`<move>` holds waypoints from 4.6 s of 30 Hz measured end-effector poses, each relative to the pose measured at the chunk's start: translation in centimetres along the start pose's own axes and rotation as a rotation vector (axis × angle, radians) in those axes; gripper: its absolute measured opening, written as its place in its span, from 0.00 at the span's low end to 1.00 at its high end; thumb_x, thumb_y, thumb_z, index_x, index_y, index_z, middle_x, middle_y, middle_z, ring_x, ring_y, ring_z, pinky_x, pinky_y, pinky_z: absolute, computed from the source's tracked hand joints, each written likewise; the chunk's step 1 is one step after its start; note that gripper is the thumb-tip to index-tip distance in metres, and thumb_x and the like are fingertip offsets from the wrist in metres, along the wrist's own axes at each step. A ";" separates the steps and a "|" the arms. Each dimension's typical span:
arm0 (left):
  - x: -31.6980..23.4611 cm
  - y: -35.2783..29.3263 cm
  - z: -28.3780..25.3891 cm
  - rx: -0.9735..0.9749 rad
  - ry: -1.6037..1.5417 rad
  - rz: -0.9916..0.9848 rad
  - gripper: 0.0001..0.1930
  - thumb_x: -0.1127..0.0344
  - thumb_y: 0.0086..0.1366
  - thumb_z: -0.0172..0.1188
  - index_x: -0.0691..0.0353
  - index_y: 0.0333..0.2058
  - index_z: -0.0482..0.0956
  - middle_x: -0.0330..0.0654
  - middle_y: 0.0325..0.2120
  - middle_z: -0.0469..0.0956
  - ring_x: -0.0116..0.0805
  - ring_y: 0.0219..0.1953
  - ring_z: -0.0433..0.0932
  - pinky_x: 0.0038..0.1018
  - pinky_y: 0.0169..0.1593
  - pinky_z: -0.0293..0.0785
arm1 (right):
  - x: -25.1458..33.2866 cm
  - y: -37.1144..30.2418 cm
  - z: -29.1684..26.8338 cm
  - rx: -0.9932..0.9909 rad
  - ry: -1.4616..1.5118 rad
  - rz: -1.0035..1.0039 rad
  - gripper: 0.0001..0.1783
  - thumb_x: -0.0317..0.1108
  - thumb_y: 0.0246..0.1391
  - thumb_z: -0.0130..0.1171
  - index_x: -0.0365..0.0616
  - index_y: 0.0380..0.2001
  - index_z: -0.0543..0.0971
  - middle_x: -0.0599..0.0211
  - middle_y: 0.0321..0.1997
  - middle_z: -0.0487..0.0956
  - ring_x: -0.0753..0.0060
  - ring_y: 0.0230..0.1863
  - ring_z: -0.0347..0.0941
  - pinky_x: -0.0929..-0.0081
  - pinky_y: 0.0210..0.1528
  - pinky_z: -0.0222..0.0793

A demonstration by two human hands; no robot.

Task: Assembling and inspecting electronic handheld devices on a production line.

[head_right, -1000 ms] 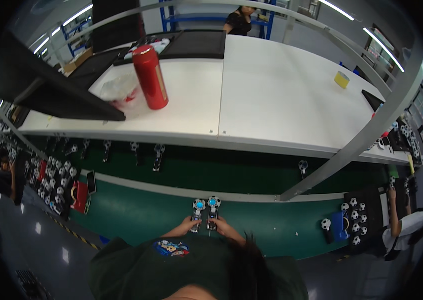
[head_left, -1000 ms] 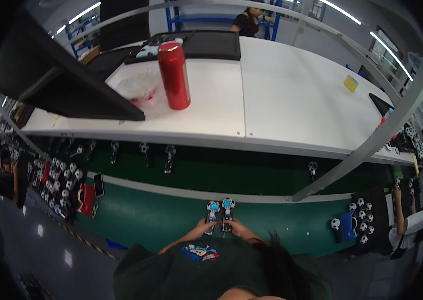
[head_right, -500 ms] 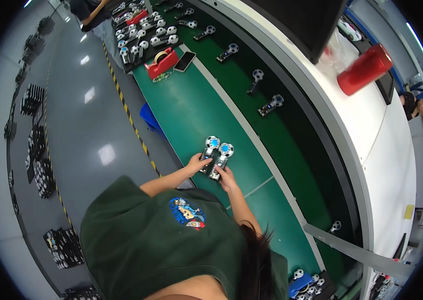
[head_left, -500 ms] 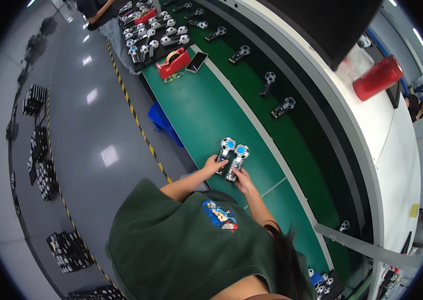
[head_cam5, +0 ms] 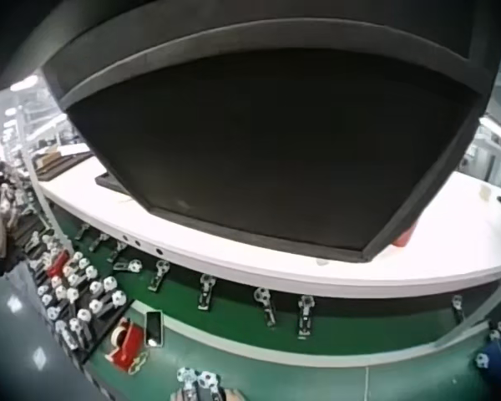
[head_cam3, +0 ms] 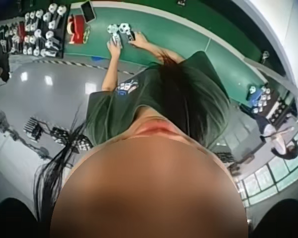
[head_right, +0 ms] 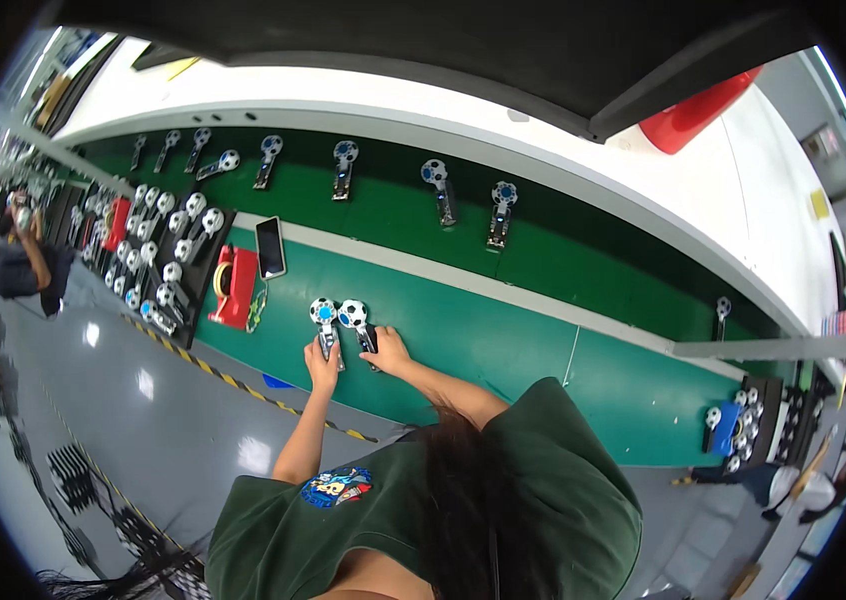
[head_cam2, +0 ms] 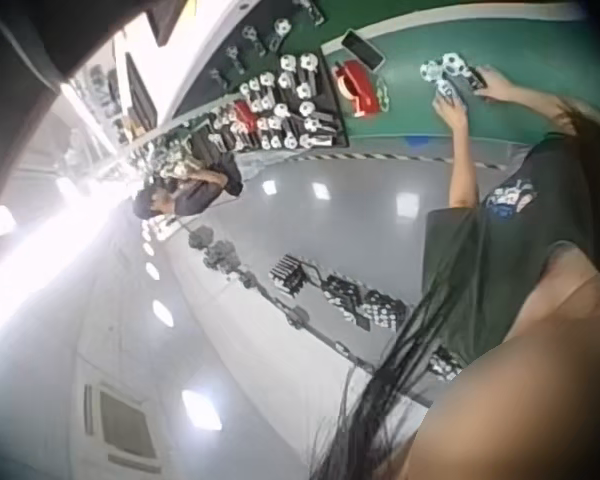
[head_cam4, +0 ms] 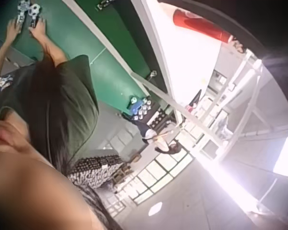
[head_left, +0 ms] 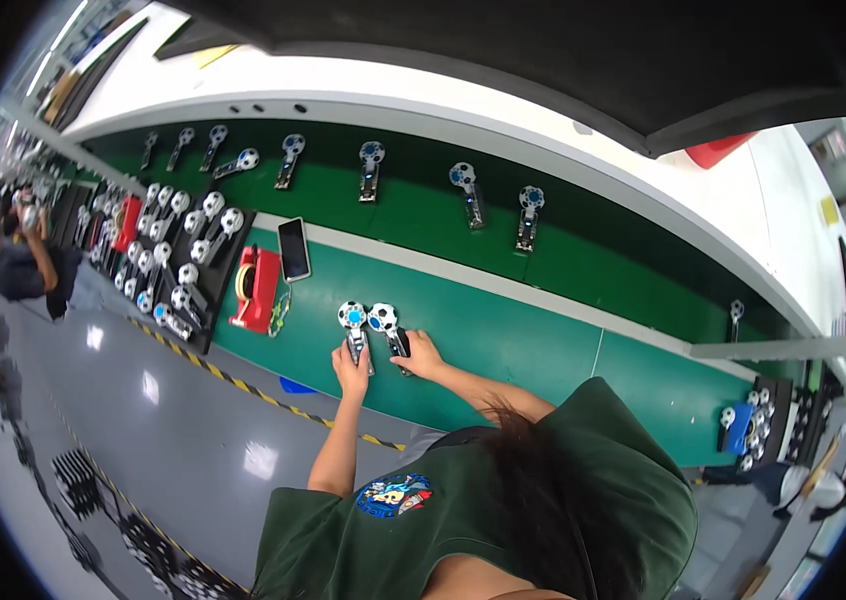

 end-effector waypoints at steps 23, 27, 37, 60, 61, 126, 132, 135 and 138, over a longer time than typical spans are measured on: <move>-29.4 25.6 34.7 0.300 -0.515 0.526 0.24 0.54 0.54 0.60 0.73 0.39 0.73 0.54 0.36 0.76 0.50 0.36 0.74 0.36 0.42 0.71 | -32.1 10.5 -27.8 -0.484 0.305 0.509 0.37 0.48 0.34 0.66 0.33 0.41 0.64 0.47 0.36 0.72 0.47 0.33 0.73 0.60 0.39 0.71; -32.2 23.8 37.8 0.497 -0.787 0.535 0.22 0.55 0.54 0.60 0.72 0.38 0.74 0.53 0.33 0.77 0.46 0.31 0.76 0.32 0.37 0.74 | -29.3 6.2 -27.2 -0.249 0.703 0.513 0.29 0.44 0.40 0.62 0.35 0.40 0.67 0.54 0.30 0.75 0.58 0.27 0.73 0.69 0.32 0.72; -27.0 1.0 20.5 1.126 -0.713 -0.453 0.17 0.59 0.61 0.54 0.68 0.40 0.73 0.47 0.27 0.77 0.32 0.26 0.76 0.22 0.30 0.73 | -15.7 -11.0 -25.2 -0.264 1.584 0.314 0.16 0.40 0.59 0.44 0.40 0.44 0.64 0.53 0.33 0.77 0.65 0.25 0.73 0.76 0.28 0.69; -42.2 -17.0 -6.8 1.250 -1.179 0.310 0.20 0.70 0.65 0.42 0.65 0.53 0.51 0.53 0.44 0.69 0.35 0.39 0.72 0.30 0.43 0.69 | 12.6 -29.9 -32.6 -0.576 1.346 -0.339 0.20 0.29 0.56 0.41 0.39 0.52 0.55 0.47 0.44 0.71 0.59 0.34 0.73 0.68 0.37 0.72; -42.2 -17.2 -7.0 1.261 -1.178 0.301 0.20 0.70 0.65 0.42 0.65 0.53 0.51 0.53 0.44 0.69 0.35 0.39 0.72 0.30 0.43 0.69 | 12.9 -30.2 -32.6 -0.585 1.348 -0.329 0.20 0.29 0.56 0.41 0.39 0.52 0.55 0.47 0.44 0.71 0.59 0.34 0.73 0.68 0.37 0.72; -52.0 -17.4 -19.4 0.459 -1.330 0.821 0.28 0.69 0.58 0.48 0.63 0.57 0.51 0.53 0.49 0.64 0.42 0.41 0.74 0.34 0.45 0.74 | 16.1 -43.0 -46.8 -0.707 1.058 -0.751 0.33 0.24 0.49 0.49 0.45 0.58 0.50 0.44 0.49 0.69 0.59 0.41 0.73 0.65 0.45 0.71; -51.7 -12.3 -26.5 0.450 -1.298 1.027 0.25 0.70 0.53 0.54 0.66 0.51 0.62 0.47 0.30 0.74 0.35 0.29 0.76 0.24 0.37 0.71 | 15.5 -46.8 -52.9 -0.745 1.076 -0.769 0.40 0.63 0.42 0.59 0.45 0.51 0.63 0.63 0.23 0.72 0.72 0.14 0.68 0.79 0.12 0.65; -51.6 -13.3 -35.6 -0.129 -0.319 1.222 0.20 0.74 0.50 0.55 0.65 0.44 0.68 0.44 0.25 0.74 0.34 0.28 0.74 0.25 0.35 0.69 | 17.5 -56.0 -57.6 -1.112 0.186 -0.737 0.50 0.83 0.32 0.39 0.44 0.38 0.69 0.61 0.19 0.72 0.68 0.17 0.69 0.67 0.23 0.71; -46.6 -14.6 -43.1 -0.837 -0.872 1.235 0.11 0.76 0.47 0.56 0.62 0.32 0.72 0.43 0.26 0.75 0.34 0.27 0.71 0.26 0.34 0.68 | 17.0 -67.4 -57.3 -2.319 -0.034 -0.745 0.50 0.81 0.42 0.24 0.42 0.30 0.71 0.62 0.22 0.75 0.68 0.23 0.70 0.74 0.28 0.69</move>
Point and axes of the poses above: each hand's wrist, its own y-axis towards the middle knuckle, its own z-axis out of the palm, x = y × z, the point moved 10 cm from there along y, towards the middle knuckle
